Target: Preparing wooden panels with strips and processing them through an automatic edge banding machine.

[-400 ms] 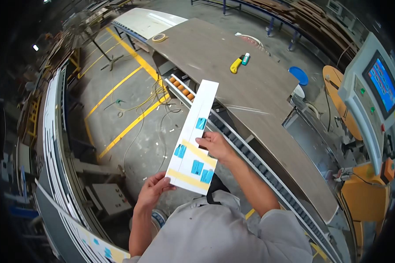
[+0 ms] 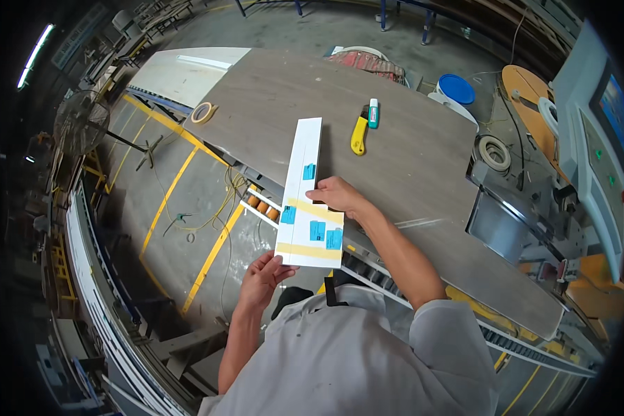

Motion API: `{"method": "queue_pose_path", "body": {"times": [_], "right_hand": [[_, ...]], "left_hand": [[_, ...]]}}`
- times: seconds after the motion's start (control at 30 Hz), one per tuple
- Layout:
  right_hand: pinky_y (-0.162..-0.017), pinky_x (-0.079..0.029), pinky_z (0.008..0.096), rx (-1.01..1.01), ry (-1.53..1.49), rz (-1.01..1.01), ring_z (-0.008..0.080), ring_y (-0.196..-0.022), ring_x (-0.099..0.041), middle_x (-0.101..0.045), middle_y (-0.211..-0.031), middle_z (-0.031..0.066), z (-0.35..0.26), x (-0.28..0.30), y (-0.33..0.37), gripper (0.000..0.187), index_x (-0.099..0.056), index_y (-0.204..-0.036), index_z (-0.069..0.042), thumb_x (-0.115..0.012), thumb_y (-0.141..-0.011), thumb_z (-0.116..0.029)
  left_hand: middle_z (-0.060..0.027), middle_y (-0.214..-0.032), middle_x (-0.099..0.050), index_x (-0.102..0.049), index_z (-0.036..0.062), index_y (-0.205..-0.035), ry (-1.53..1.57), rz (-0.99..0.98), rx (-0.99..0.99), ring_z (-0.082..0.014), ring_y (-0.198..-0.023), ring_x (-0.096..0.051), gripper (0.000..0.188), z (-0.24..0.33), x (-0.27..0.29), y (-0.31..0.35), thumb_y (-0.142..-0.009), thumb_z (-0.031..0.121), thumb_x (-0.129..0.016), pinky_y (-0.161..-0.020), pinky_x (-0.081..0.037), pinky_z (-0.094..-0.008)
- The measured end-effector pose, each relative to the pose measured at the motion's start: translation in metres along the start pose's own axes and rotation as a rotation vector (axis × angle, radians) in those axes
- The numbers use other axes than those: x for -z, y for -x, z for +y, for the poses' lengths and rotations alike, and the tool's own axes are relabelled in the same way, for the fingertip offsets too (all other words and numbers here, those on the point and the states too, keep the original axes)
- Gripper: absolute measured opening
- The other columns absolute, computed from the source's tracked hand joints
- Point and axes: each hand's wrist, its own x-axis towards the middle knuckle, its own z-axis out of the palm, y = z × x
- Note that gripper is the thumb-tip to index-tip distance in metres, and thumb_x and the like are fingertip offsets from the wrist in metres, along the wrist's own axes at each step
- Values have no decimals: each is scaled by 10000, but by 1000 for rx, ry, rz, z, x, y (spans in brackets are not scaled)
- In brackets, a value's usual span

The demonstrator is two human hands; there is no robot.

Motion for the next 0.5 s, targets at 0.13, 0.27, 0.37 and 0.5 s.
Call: {"method": "queue_pose_path", "body": {"times": [0.13, 0.27, 0.37, 0.5], "right_hand": [[-653, -531, 251, -46, 121, 48, 113, -787, -663, -708, -913, 63, -32, 15, -51, 272, -681, -1037, 45, -659, -936, -207], [-662, -541, 274, 141, 586, 579, 142, -748, -688, -724, -851, 83, -52, 17, -70, 271, -691, -1042, 3, -693, -897, -226], [-673, -545, 291, 311, 527, 802, 165, -744, -697, -729, -851, 92, -50, 21, -70, 237, -702, -1015, -19, -696, -880, -214], [-648, -529, 318, 285, 633, 941, 209, -701, -681, -706, -820, 108, -57, 10, -72, 152, -721, -929, -40, -699, -857, -172]], "left_hand": [[-153, -1075, -689, -566, -39, -1217, 17, -29, 71, -241, -958, -703, 271, 40, 11, -58, -1013, 135, -522, -842, -579, -328], [-136, -1058, -692, -580, -22, -1160, 42, -74, 117, -213, -949, -702, 221, 63, 24, -123, -992, 120, -566, -806, -586, -306], [-137, -1072, -682, -578, -25, -1153, 6, -147, 164, -218, -952, -698, 223, 73, 30, -175, -984, 121, -584, -813, -579, -298], [-101, -1032, -710, -617, -38, -1171, -368, -309, 120, -186, -904, -699, 272, 102, 41, -224, -987, 161, -585, -793, -554, -284]]}}
